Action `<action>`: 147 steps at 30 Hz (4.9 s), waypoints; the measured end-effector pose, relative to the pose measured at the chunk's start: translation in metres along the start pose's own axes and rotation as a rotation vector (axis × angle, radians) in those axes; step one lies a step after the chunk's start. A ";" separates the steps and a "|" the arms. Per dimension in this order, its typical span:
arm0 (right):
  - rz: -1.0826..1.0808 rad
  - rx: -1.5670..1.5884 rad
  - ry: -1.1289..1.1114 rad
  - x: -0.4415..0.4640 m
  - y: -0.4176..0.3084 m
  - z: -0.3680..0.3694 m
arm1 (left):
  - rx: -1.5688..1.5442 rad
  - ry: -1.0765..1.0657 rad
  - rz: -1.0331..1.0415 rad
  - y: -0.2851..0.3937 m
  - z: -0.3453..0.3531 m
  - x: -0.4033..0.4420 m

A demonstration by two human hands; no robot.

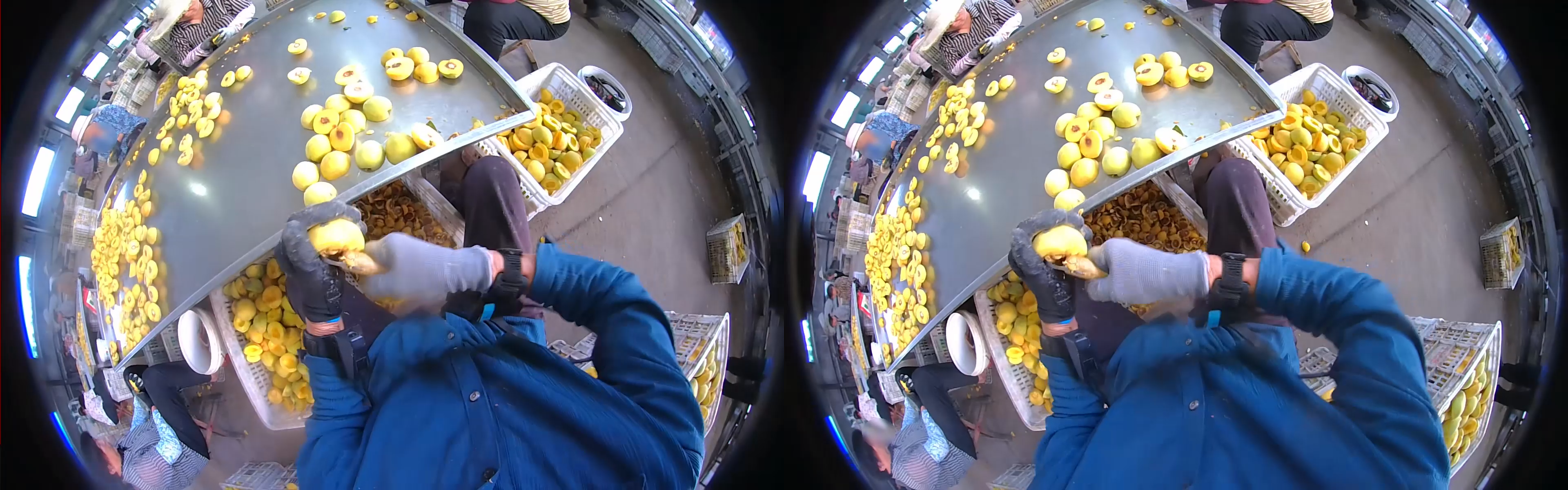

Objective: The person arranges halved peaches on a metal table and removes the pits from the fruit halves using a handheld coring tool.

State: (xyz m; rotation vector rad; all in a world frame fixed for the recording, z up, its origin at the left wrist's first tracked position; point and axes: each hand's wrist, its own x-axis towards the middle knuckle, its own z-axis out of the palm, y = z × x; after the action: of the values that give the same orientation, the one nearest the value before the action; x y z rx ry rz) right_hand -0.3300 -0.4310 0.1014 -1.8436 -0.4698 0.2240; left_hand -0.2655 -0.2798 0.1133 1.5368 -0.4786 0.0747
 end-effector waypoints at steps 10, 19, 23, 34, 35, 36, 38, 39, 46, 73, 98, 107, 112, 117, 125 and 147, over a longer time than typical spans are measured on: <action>-0.093 -0.549 0.144 0.016 0.040 0.009 | -0.245 0.205 0.004 -0.027 0.017 -0.019; 0.290 -0.892 -0.111 -0.026 0.175 0.015 | 0.110 0.276 -0.059 -0.059 -0.025 -0.030; 0.219 -0.787 0.028 -0.021 0.151 0.021 | -0.373 0.469 -0.254 -0.098 -0.066 -0.069; 0.367 -0.638 -0.115 -0.036 0.163 0.039 | 0.719 1.047 -0.367 -0.178 -0.340 -0.307; 0.296 -0.625 -0.108 -0.044 0.182 0.041 | 0.769 1.018 -0.368 -0.140 -0.316 -0.261; 0.377 -0.610 -0.137 -0.043 0.184 0.043 | 0.824 0.988 -0.367 -0.099 -0.289 -0.213; 0.504 -0.529 -0.140 -0.037 0.155 0.047 | 0.809 0.829 -0.137 -0.094 -0.247 -0.143; 0.504 -0.568 -0.163 -0.037 0.153 0.048 | 0.785 0.689 -0.046 -0.087 -0.217 -0.103; 0.461 -0.484 -0.102 -0.043 0.150 0.046 | 1.154 0.163 0.243 -0.167 -0.082 0.106; 0.097 -0.509 0.529 0.009 -0.015 0.011 | -0.093 0.205 -0.171 0.017 0.018 -0.013; 0.060 -0.072 0.313 -0.003 -0.001 0.001 | 0.012 0.300 -0.097 0.001 0.035 -0.014; 0.097 0.229 0.156 -0.022 -0.015 -0.007 | 0.420 0.104 0.268 0.014 0.018 -0.010; 0.142 0.252 0.116 -0.027 -0.022 -0.002 | 0.007 -0.035 -0.008 -0.007 -0.012 -0.011; 0.104 0.451 -0.025 -0.026 -0.024 -0.005 | -0.642 0.058 -0.264 -0.015 0.003 -0.022; 0.073 -0.645 0.023 -0.014 0.083 0.018 | -0.617 0.383 -0.230 -0.031 -0.002 -0.017; 0.337 -0.140 0.319 -0.030 0.126 0.017 | 0.620 -0.283 -0.118 -0.157 -0.043 0.113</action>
State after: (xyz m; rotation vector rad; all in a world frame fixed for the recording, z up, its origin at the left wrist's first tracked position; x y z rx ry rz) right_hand -0.3378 -0.4615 -0.0255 -2.0447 0.0505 0.1213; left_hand -0.0991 -0.2739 0.0062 2.1972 -0.6222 -0.0977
